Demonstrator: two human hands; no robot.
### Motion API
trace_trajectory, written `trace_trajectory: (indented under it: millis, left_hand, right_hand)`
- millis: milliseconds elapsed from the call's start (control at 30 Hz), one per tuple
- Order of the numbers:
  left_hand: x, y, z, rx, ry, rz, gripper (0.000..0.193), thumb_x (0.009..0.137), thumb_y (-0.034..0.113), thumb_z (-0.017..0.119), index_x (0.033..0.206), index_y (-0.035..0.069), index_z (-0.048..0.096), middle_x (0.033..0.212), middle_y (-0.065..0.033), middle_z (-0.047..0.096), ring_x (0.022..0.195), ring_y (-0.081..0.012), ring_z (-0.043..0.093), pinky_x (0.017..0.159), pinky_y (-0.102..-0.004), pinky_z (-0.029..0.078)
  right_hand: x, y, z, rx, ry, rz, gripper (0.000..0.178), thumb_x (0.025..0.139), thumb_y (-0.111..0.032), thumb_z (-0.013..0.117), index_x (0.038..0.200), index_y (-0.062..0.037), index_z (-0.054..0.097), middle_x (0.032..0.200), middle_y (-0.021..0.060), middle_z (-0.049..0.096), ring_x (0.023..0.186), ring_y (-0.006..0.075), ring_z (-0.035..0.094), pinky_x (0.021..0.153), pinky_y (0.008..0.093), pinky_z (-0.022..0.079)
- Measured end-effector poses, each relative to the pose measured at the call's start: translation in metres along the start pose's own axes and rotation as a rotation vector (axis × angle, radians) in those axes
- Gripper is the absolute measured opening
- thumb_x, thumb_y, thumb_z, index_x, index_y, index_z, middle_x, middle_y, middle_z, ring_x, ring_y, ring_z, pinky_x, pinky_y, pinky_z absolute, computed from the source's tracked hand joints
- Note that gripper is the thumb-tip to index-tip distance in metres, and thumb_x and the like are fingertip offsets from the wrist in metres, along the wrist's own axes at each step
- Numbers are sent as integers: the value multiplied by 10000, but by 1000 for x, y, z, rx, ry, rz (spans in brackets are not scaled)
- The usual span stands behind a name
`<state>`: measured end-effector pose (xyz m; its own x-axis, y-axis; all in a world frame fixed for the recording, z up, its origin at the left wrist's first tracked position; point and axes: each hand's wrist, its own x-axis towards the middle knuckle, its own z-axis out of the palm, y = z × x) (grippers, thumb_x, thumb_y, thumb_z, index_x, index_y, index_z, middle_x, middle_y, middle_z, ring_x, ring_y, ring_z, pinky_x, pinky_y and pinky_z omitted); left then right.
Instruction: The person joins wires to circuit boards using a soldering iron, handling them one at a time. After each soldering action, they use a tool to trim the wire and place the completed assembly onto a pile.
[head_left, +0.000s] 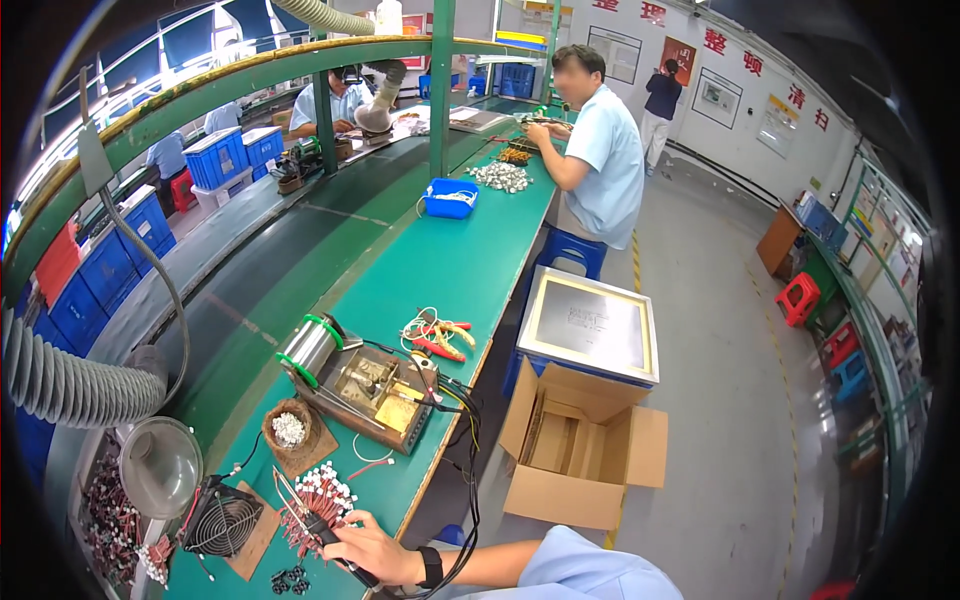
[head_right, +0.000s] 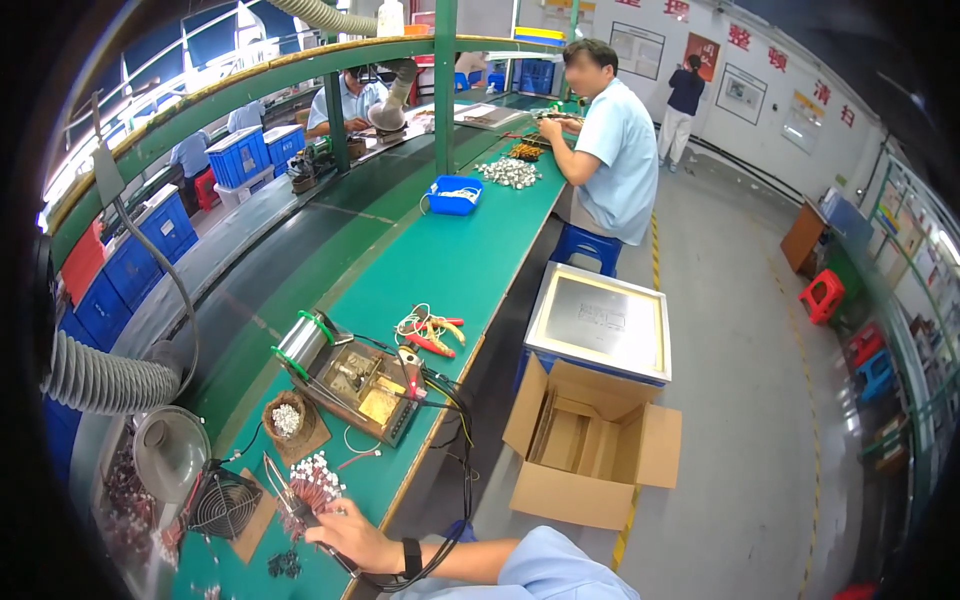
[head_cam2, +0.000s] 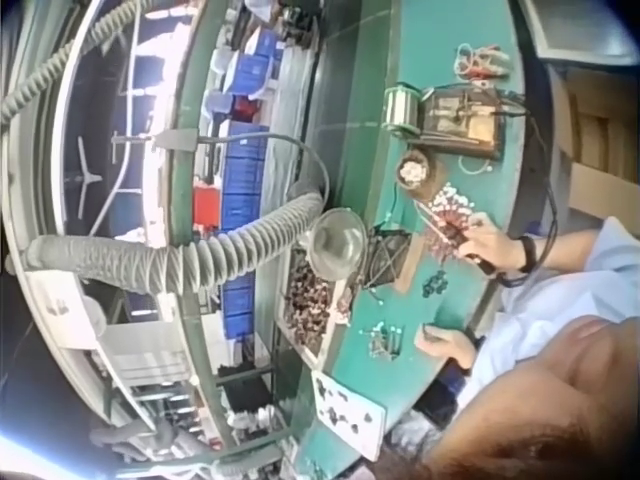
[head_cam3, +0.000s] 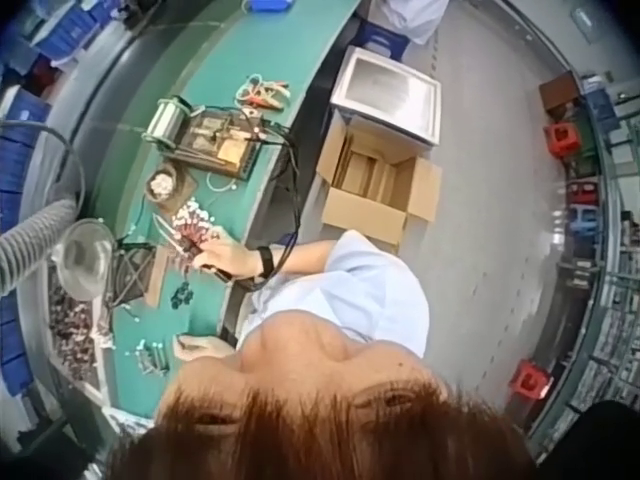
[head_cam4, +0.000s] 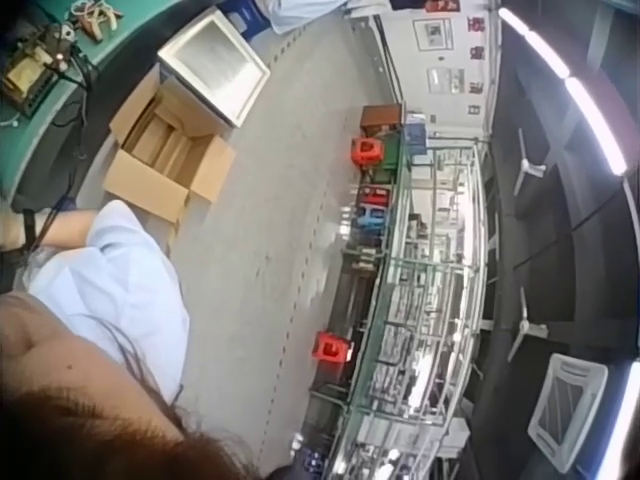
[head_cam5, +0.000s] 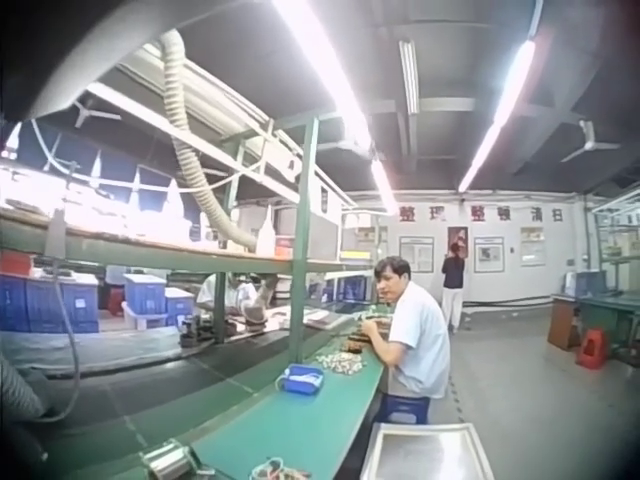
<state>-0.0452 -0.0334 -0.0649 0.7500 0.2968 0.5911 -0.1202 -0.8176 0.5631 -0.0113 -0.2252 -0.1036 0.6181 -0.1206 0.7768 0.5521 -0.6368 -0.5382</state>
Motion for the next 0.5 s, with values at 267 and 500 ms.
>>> trace_trajectory:
  millis: [267, 500]
  left_hand:
    - [8, 17, -11, -139, -68, 1, 193, 925, 118, 502, 980, -56, 564, 884, -202, 576, 781, -323, 549, 757, -367, 459]
    - [11, -1, -16, -398, -279, -215, 180, 924, 112, 501, 963, -52, 561, 853, -185, 558, 740, -302, 528, 703, -371, 443]
  right_hand:
    - [-1, 0, 4, -53, -7, 10, 322, 739, -1, 629, 1011, -125, 509, 863, 31, 591, 801, 200, 581, 877, 388, 339]
    - [4, -5, 2, 70, -23, 2, 248, 785, -24, 588, 994, -126, 501, 845, -16, 581, 763, 187, 569, 880, 394, 319]
